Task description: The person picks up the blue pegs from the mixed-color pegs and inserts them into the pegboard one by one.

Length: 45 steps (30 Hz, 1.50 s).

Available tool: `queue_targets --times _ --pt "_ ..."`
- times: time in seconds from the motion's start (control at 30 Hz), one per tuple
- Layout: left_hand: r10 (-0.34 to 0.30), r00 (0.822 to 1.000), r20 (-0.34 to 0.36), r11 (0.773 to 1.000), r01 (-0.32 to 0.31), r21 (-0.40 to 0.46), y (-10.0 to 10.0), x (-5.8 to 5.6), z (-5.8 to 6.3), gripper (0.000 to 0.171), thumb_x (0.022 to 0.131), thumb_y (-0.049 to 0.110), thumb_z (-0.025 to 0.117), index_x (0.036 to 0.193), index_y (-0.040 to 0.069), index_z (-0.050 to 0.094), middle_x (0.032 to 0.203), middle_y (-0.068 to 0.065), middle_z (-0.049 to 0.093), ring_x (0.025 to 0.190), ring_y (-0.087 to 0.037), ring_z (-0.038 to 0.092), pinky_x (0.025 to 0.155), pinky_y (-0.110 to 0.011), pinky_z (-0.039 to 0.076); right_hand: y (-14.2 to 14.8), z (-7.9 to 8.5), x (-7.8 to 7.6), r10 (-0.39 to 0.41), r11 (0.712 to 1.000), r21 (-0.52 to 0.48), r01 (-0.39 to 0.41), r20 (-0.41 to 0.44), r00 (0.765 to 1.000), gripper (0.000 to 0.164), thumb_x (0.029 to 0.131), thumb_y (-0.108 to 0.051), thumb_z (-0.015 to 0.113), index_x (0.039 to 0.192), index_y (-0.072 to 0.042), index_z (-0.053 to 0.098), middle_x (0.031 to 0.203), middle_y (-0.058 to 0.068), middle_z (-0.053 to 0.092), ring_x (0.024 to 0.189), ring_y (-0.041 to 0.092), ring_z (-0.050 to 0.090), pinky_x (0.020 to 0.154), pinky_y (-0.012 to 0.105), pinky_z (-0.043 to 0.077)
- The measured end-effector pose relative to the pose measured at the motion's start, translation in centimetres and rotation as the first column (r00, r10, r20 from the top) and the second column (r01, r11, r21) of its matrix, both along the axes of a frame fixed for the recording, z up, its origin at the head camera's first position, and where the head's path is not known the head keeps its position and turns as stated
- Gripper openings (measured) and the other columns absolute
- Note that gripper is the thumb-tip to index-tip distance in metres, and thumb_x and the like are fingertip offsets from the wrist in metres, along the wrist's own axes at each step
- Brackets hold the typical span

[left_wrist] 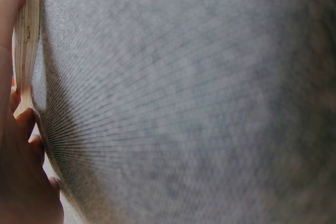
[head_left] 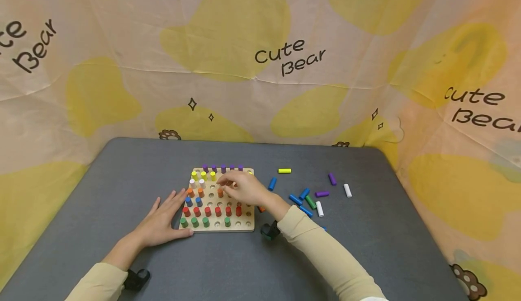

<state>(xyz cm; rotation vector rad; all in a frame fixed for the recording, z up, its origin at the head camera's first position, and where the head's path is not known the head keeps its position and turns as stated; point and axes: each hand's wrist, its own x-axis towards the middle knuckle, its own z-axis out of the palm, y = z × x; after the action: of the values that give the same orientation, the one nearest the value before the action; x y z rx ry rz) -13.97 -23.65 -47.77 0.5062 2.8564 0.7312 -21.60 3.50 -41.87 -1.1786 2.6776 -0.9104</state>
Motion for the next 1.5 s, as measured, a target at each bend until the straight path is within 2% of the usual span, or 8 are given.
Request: queue_targets --times 0.2,0.47,0.7,1.0,1.2,1.5 --pt "-0.004 1.0 -0.011 1.0 0.004 0.001 0.0 0.1 0.0 0.108 0.067 0.067 0.066 0.148 0.013 0.02 0.153 -0.012 0.02 0.14 -0.037 0.012 0.107 -0.062 0.0 2.2 -0.2 -0.7 -0.053 0.998 -0.033 0.052 -0.021 0.998 0.021 0.092 -0.018 0.056 0.11 -0.011 0.063 0.106 0.0 0.063 0.096 0.014 0.059 0.082 0.029 0.05" --pt "-0.005 1.0 -0.014 1.0 0.005 0.006 -0.1 0.2 -0.1 0.107 0.067 0.067 0.065 0.148 0.014 0.019 0.153 -0.012 0.019 0.14 -0.036 0.012 0.107 -0.061 0.0 5.0 -1.1 -2.0 -0.142 0.989 -0.036 0.14 -0.073 0.987 0.025 0.088 -0.02 0.061 0.112 -0.012 0.062 0.106 -0.001 0.062 0.097 0.015 0.059 0.083 0.029 0.049" --pt "-0.004 1.0 -0.011 1.0 0.004 0.009 0.0 0.1 -0.2 0.107 0.067 0.067 0.066 0.148 0.015 0.019 0.153 -0.011 0.02 0.14 -0.036 0.012 0.107 -0.061 0.0 7.0 -1.6 -2.8 -0.201 0.978 -0.055 0.199 -0.025 0.979 0.028 0.089 -0.02 0.061 0.114 -0.008 0.061 0.107 0.006 0.061 0.101 0.025 0.058 0.084 0.036 0.048" --pt "-0.004 1.0 -0.016 1.0 0.004 0.009 -0.2 0.0 -0.4 0.108 0.067 0.067 0.066 0.148 0.015 0.018 0.153 -0.011 0.019 0.14 -0.036 0.011 0.108 -0.06 -0.001 9.0 -2.9 -3.2 -0.287 0.958 -0.001 0.287 0.028 0.957 0.036 0.087 -0.026 0.063 0.118 -0.009 0.059 0.11 0.006 0.061 0.102 0.02 0.057 0.087 0.036 0.047" --pt "-0.004 1.0 -0.001 1.0 0.004 0.005 -0.2 -0.1 -0.4 0.109 0.066 0.068 0.065 0.149 0.016 0.018 0.153 -0.011 0.018 0.14 -0.036 0.011 0.108 -0.06 -0.002 10.2 -3.9 -3.2 -0.347 0.937 0.058 0.345 0.03 0.937 0.039 0.085 -0.028 0.065 0.118 -0.009 0.06 0.108 0.005 0.061 0.1 0.019 0.058 0.087 0.036 0.047" --pt "-0.004 1.0 -0.009 1.0 0.004 0.005 -0.1 0.0 -0.2 0.107 0.067 0.067 0.066 0.148 0.014 0.02 0.153 -0.012 0.02 0.14 -0.037 0.012 0.107 -0.061 0.0 11.5 -4.5 -3.2 -0.368 0.928 0.088 0.363 0.041 0.929 0.039 0.084 -0.03 0.066 0.116 -0.008 0.061 0.106 0.006 0.061 0.094 0.019 0.056 0.084 0.036 0.046"
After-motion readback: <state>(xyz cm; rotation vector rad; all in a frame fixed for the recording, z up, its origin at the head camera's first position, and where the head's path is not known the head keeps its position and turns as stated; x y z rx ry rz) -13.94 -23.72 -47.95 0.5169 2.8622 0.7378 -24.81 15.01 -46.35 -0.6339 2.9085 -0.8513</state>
